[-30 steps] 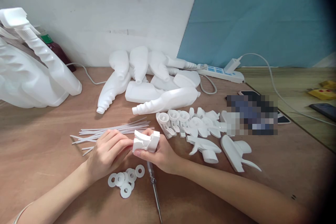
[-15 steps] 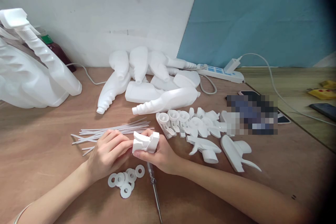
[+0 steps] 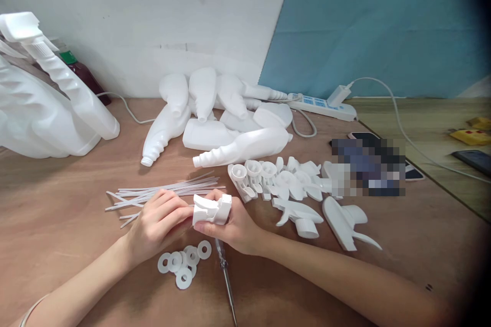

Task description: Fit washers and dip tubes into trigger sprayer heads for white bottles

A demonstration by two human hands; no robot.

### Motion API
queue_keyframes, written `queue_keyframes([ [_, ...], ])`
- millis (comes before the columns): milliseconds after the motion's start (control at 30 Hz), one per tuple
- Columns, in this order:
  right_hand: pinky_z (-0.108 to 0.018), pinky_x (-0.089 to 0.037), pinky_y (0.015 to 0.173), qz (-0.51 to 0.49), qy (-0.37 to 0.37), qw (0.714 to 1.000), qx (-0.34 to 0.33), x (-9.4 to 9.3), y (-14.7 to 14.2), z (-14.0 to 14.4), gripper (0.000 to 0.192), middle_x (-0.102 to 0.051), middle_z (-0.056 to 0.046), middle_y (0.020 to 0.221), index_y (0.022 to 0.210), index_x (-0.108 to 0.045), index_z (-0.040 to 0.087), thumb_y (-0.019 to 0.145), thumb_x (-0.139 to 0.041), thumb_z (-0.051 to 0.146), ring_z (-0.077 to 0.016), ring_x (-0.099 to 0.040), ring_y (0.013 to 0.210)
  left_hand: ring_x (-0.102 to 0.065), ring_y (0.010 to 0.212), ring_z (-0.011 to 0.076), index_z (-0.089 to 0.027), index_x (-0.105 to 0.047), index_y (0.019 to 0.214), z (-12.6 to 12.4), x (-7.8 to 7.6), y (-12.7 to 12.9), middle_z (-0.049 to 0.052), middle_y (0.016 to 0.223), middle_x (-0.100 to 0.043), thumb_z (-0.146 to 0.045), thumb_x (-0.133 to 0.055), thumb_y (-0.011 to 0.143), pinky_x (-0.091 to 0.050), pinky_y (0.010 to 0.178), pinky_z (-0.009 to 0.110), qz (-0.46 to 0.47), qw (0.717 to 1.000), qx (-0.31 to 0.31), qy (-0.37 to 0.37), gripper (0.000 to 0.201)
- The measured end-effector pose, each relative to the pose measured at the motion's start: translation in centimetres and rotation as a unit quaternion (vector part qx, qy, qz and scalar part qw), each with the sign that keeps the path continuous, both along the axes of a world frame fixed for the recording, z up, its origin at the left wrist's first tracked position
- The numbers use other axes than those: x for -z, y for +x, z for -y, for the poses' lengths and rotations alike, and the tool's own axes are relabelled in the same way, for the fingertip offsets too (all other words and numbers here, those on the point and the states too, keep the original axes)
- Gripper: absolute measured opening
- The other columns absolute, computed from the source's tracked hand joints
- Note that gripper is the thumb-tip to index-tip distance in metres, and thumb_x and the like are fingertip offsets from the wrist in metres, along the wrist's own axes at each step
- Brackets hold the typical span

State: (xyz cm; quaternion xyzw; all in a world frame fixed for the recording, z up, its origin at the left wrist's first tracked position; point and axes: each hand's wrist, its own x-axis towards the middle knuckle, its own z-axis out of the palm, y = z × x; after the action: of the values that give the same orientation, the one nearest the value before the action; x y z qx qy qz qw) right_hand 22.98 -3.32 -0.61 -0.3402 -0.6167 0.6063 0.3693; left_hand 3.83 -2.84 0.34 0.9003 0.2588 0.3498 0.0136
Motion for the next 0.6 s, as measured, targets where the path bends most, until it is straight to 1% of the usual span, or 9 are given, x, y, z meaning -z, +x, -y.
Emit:
queue_keyframes([
  [133,-0.023,-0.034,0.055,0.004,0.004,1.000,0.002,-0.09,0.01,0.00,0.026,-0.044,0.005,0.066,0.077,-0.047,0.017,0.068,-0.069,0.029,-0.0085,-0.039,0.058,-0.046,0.064,0.0144,-0.013,-0.054,0.090,0.07,0.03,0.00,0.005,0.070,-0.057,-0.007,-0.059,0.077,-0.035,0.058,0.029,0.003,1.000,0.007,-0.009,0.014],
  [267,-0.023,-0.034,0.054,0.004,0.005,1.000,0.005,-0.17,-0.01,-0.01,0.027,-0.044,0.005,0.066,0.077,-0.048,0.017,0.068,-0.070,0.031,-0.0084,-0.039,0.058,-0.046,0.063,0.0135,-0.013,-0.055,0.088,0.12,-0.09,0.05,0.003,0.068,-0.056,-0.009,-0.058,0.078,-0.035,0.058,0.028,0.003,1.000,0.000,-0.004,0.011],
  [433,-0.023,-0.035,0.054,0.008,0.011,1.000,0.007,-0.30,-0.04,-0.01,0.027,-0.045,0.004,0.066,0.077,-0.049,0.017,0.068,-0.070,0.032,-0.0086,-0.041,0.059,-0.047,0.061,0.0133,-0.015,-0.055,0.086,0.08,-0.19,0.17,0.003,0.066,-0.056,-0.013,-0.053,0.083,-0.035,0.057,0.028,0.003,1.000,-0.012,0.002,0.004],
  [600,-0.023,-0.034,0.055,0.009,0.008,1.000,0.006,-0.31,-0.02,0.00,0.026,-0.045,0.004,0.067,0.076,-0.048,0.017,0.068,-0.069,0.030,-0.0086,-0.041,0.059,-0.048,0.062,0.0139,-0.015,-0.055,0.086,0.09,-0.15,0.11,0.003,0.067,-0.057,-0.011,-0.055,0.081,-0.035,0.059,0.028,-0.001,1.000,-0.018,0.000,0.006],
])
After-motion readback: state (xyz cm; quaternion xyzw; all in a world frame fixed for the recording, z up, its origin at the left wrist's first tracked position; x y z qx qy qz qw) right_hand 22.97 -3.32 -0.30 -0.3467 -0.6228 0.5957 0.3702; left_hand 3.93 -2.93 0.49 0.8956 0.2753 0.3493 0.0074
